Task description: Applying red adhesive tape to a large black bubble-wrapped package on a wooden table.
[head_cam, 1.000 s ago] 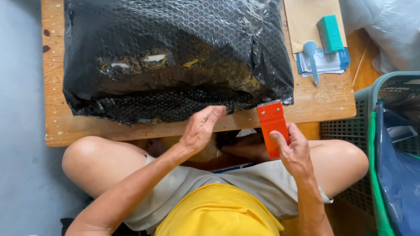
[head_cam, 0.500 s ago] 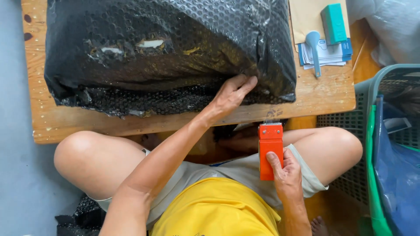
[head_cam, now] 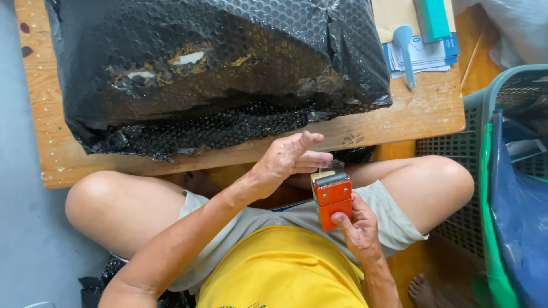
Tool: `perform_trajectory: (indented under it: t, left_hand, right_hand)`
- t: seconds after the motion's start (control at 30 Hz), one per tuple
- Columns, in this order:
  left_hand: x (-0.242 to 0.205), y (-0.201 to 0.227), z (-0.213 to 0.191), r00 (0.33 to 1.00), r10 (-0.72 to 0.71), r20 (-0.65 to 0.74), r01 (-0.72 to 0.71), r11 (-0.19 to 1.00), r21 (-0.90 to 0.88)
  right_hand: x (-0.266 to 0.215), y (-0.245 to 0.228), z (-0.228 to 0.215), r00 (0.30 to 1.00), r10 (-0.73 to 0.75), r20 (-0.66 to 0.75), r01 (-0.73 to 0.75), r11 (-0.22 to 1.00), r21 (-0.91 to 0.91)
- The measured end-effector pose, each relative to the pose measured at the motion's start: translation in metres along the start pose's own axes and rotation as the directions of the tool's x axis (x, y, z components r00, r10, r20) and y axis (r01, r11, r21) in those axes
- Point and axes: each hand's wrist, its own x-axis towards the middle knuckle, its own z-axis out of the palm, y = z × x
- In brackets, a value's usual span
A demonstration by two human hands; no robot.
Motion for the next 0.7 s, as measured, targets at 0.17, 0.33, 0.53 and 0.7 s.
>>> perform_trajectory:
  t: [0.17, 0.33, 0.53, 0.7]
  left_hand:
    - [-0.008, -0.011, -0.002, 0.993, 0.083, -0.083, -0.080, 0.996, 0.039]
    - [-0.007, -0.029, -0.015, 0.954, 0.193, -0.231, -0.192, 0.981, 0.027]
    - [-0.001, -0.042, -0.025, 0.877, 0.206, -0.435, -0.232, 0.973, -0.006]
    - [0.004, -0.051, -0.035, 0.878, 0.247, -0.410, -0.309, 0.947, -0.090]
  right_hand:
    - [0.013, 0.000, 0.016, 0.998, 0.044, 0.036, -0.040, 0.994, -0.104]
    - [0.019, 0.003, 0.037, 0.991, 0.128, 0.038, -0.126, 0.991, -0.052]
    - [0.032, -0.008, 0.053, 0.986, 0.160, 0.043, -0.146, 0.962, -0.229]
    - [0.027, -0.019, 0.062, 0.968, 0.246, -0.060, -0.252, 0.951, -0.176]
